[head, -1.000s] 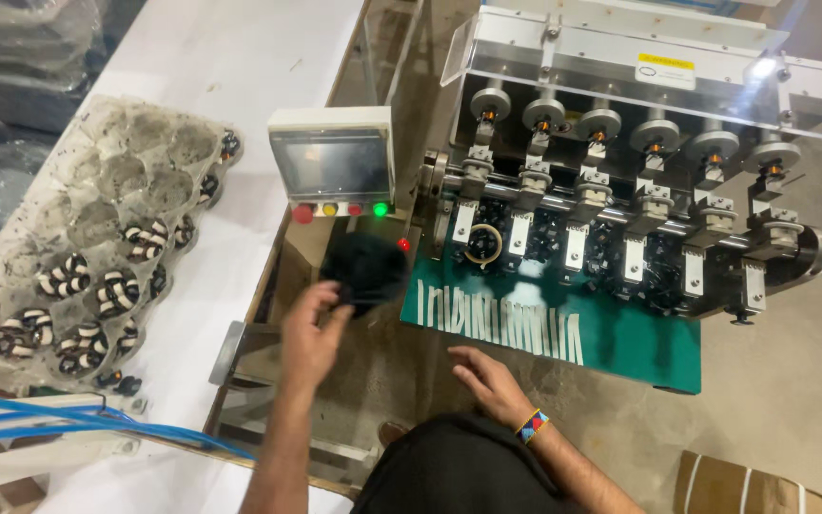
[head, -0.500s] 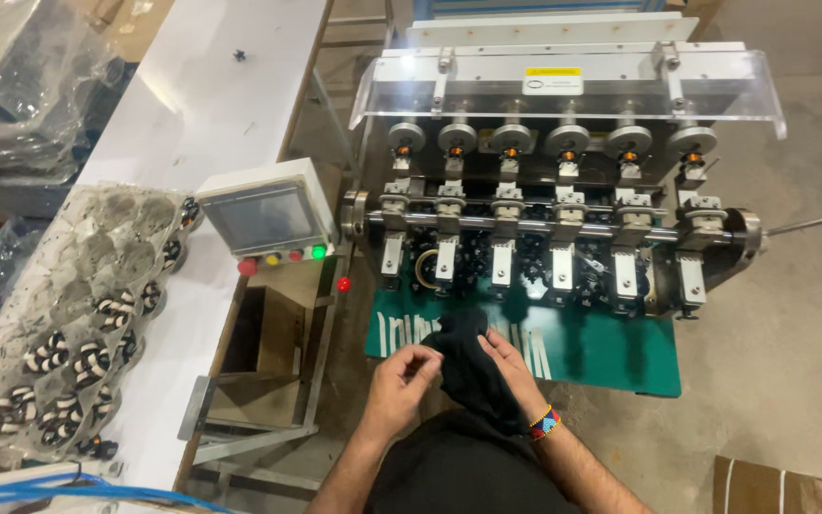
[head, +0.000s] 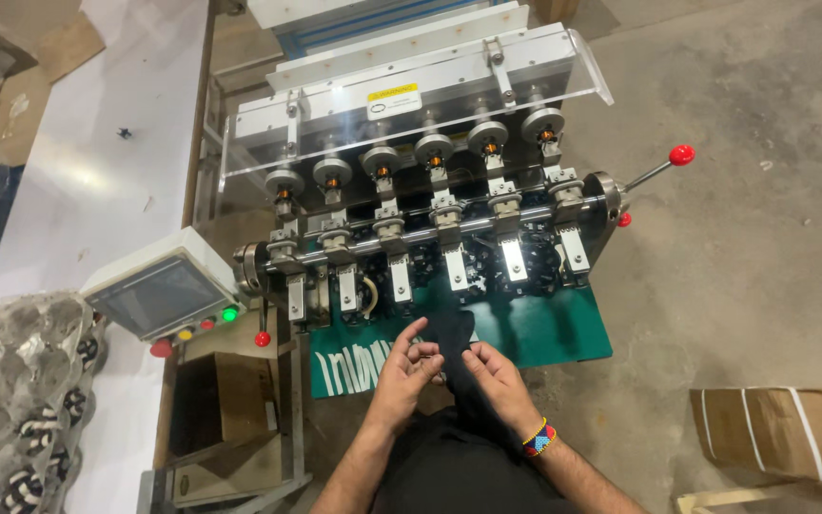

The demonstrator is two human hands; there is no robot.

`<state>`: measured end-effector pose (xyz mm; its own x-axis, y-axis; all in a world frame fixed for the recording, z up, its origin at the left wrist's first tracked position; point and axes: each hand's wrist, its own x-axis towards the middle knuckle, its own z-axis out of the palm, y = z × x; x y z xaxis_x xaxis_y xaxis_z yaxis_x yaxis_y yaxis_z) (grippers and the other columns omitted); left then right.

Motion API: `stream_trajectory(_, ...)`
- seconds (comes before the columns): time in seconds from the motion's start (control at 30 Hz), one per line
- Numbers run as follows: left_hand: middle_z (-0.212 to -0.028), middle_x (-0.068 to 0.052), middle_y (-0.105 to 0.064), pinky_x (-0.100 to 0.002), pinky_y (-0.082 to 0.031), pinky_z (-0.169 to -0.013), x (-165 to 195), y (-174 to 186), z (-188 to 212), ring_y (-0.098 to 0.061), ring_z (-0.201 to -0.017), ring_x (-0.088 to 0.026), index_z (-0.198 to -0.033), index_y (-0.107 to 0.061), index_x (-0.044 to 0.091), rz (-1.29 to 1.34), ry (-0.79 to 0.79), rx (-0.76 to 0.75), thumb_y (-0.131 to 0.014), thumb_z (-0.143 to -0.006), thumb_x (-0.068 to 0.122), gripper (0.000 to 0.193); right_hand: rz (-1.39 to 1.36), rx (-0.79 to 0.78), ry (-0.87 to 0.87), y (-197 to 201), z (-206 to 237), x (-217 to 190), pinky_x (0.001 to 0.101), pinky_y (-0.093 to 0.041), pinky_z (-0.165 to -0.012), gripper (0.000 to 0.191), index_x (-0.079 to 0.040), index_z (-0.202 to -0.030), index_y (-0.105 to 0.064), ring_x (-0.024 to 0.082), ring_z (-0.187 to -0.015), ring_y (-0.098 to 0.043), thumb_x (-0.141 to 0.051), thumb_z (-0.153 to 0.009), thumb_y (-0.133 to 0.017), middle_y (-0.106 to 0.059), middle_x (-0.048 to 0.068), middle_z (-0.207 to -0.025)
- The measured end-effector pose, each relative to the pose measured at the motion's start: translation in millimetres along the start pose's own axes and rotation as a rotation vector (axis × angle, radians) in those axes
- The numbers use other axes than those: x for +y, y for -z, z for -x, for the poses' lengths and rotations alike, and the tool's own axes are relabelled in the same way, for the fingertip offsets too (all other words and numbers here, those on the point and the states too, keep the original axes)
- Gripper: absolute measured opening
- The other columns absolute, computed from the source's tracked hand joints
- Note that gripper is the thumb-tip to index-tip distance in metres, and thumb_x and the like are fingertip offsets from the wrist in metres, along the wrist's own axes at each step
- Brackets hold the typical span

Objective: The person stands at a multi-spindle winding machine, fitting small black spools onto the machine's spindles and removing finished spools. They wipe parts and the work area with a black cloth, operate the machine's control panel and lever, and set processed spools on the green mat beside the machine.

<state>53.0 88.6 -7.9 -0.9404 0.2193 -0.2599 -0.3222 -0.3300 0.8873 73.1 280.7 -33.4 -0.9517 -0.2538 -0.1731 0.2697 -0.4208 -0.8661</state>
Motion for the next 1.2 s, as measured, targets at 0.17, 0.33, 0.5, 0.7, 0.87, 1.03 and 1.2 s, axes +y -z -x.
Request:
stream_trajectory(0.17,-0.101,-0.005,-0.064,-0.029,-0.055,-0.082,-1,-3,-27,-0.063,-0.089,-0.012,-0.124,-0.062,0.003,0.126,0.02,0.026,-0.071,-0.093,0.01,0.033,0.069,0.038,0.034,7,12,-17,0.0204,-0.046,-0.071,0.025,-0.004,-0.101,-0.064,0.001,-0.081,-0.051,-0.026,-0.108,-0.053,-0.061,-0.006,-0.09)
stream_trajectory(0.33,-0.106,-0.001,-0.063,-0.025,-0.048,-0.088,31,-29,-30,-0.058,-0.098,-0.01,-0.118,-0.062,0.003,0.017,-0.282,0.056,-0.071,-0.095,0.005,0.024,0.101,0.009,-0.018,26,16,-33,0.0226,-0.044,-0.071,0.03,-0.003,-0.096,-0.062,0.003,-0.08,-0.048,-0.027,-0.109,-0.051,-0.056,-0.007,-0.086)
stream_trajectory(0.5,-0.109,-0.002,-0.062,-0.026,-0.051,-0.091,85,-83,11,-0.061,-0.101,-0.012,-0.113,-0.064,0.006,-0.366,-0.445,-0.375,-0.066,-0.095,0.003,0.019,-0.242,-0.016,-0.268,35,8,-20,0.0264,-0.044,-0.072,0.03,-0.004,-0.108,-0.062,0.009,-0.082,-0.052,-0.03,-0.107,-0.048,-0.06,-0.001,-0.092)
stream_trajectory(0.7,-0.096,-0.004,-0.069,-0.033,-0.047,-0.098,109,-121,32,-0.065,-0.094,-0.016,-0.12,-0.068,0.007,-0.869,-0.499,-0.885,-0.069,-0.092,0.007,0.028,-0.402,0.137,-0.105,57,6,-22,0.0313,-0.042,-0.085,0.033,-0.002,-0.119,-0.057,0.018,-0.099,-0.052,-0.031,-0.107,-0.047,-0.058,0.006,-0.108)
stream_trajectory(0.87,-0.106,-0.008,-0.068,-0.032,-0.054,-0.089,72,-104,14,-0.066,-0.1,-0.018,-0.123,-0.066,0.002,-0.478,-0.132,-0.462,-0.072,-0.098,0.028,0.037,-0.103,0.236,0.051,65,14,-36,0.0355,-0.04,-0.095,0.038,-0.001,-0.129,-0.053,0.025,-0.112,-0.051,-0.032,-0.107,-0.046,-0.056,0.011,-0.121)
stream_trajectory(1.03,-0.154,-0.015,-0.042,-0.038,-0.041,-0.11,32,-111,-3,-0.045,-0.139,-0.025,-0.157,-0.031,0.007,-0.331,-0.087,-0.315,-0.055,-0.099,0.054,0.078,0.461,0.273,0.236,31,30,-47,0.0396,-0.038,-0.106,0.046,0.0,-0.139,-0.048,0.033,-0.125,-0.05,-0.032,-0.107,-0.045,-0.055,0.017,-0.135)
stream_trajectory(1.2,-0.165,-0.023,-0.027,-0.047,-0.027,-0.122,51,-138,-2,-0.032,-0.152,-0.037,-0.166,-0.004,0.008,-0.135,-0.159,-0.179,-0.041,-0.092,0.075,0.106,0.534,0.036,0.519,-7,43,-56,0.0453,-0.03,-0.116,0.058,0.004,-0.152,-0.036,0.042,-0.142,-0.043,-0.037,-0.11,-0.041,-0.046,0.026,-0.151)
